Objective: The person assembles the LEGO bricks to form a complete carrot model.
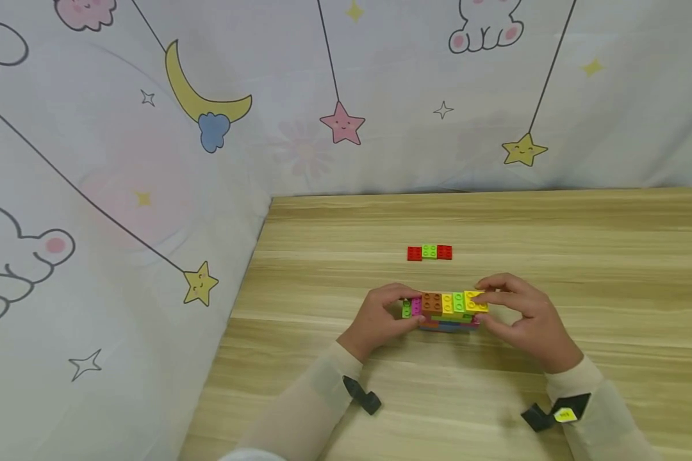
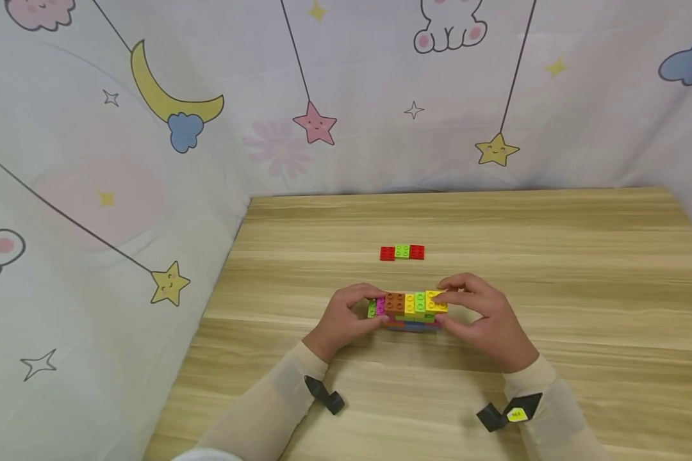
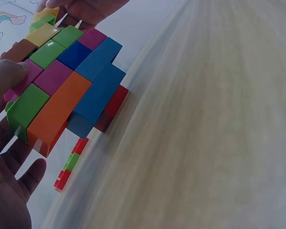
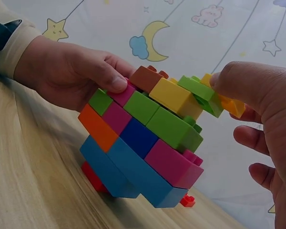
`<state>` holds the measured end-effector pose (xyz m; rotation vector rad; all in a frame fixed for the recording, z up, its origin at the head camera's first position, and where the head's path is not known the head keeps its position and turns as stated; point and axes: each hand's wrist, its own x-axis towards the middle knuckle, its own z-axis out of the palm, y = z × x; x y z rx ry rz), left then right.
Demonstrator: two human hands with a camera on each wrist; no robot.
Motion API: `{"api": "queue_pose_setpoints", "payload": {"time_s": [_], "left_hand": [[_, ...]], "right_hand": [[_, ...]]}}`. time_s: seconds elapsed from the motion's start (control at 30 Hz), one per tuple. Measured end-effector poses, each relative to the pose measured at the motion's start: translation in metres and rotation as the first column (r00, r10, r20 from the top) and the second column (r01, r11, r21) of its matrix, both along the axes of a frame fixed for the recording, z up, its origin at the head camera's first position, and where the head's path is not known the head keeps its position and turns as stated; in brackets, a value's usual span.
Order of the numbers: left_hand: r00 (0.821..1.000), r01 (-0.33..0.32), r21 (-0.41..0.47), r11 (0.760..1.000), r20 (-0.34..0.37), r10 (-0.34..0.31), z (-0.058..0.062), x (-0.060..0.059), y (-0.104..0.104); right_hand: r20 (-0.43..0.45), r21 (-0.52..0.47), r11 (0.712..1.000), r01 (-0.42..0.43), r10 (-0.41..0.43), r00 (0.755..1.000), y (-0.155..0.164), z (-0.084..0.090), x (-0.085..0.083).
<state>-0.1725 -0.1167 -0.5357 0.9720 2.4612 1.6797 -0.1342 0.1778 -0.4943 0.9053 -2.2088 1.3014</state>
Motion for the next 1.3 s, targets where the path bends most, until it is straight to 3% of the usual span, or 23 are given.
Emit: {"api": "queue_pose_setpoints", "payload": {"time_s": [0.33, 0.5, 0.57, 0.67, 0.8, 0.9, 1.1, 1.3], "left_hand": [[1.0, 0.011, 0.017, 1.0, 0.007, -0.011, -0.001, 0.001, 0.0], [0.998, 0.043, 0.063, 0.997, 0.034, -0.045, -0.002, -0.004, -0.004], [0.998, 0.04, 0.092, 0.995, 0.047, -0.044, -0.003, -0.011, -0.007], [0.998, -0.015, 0.102, 0.995, 0.064, 0.008, -0.003, -0.026, -0.013], [0.99, -0.126, 0.039, 0.991, 0.074, 0.122, -0.004, -0.049, -0.021], [0.981, -0.168, -0.018, 0.986, 0.099, 0.169, -0.006, -0.067, -0.024], [0.969, -0.196, -0.147, 0.97, 0.126, 0.215, -0.011, -0.097, -0.02], [0.975, -0.154, -0.263, 0.952, 0.118, 0.19, -0.011, -0.114, -0.008]], "right_hand": [[0.167, 0.071, 0.995, 0.068, -0.079, 0.983, -0.001, -0.008, 0.004], [0.201, 0.088, 0.992, 0.093, -0.109, 0.974, -0.002, -0.012, 0.005], [0.2, 0.087, 0.991, 0.102, -0.118, 0.973, -0.001, -0.012, 0.005], [0.2, 0.088, 0.991, 0.102, -0.117, 0.973, -0.001, -0.011, 0.005], [0.212, 0.088, 0.992, 0.093, -0.11, 0.971, -0.001, -0.013, 0.004], [0.221, 0.082, 0.992, 0.091, -0.107, 0.969, -0.001, -0.014, 0.003], [0.226, 0.076, 0.993, 0.086, -0.101, 0.969, -0.001, -0.014, 0.003], [0.229, 0.073, 0.994, 0.084, -0.099, 0.968, 0.0, -0.013, 0.003]]}}
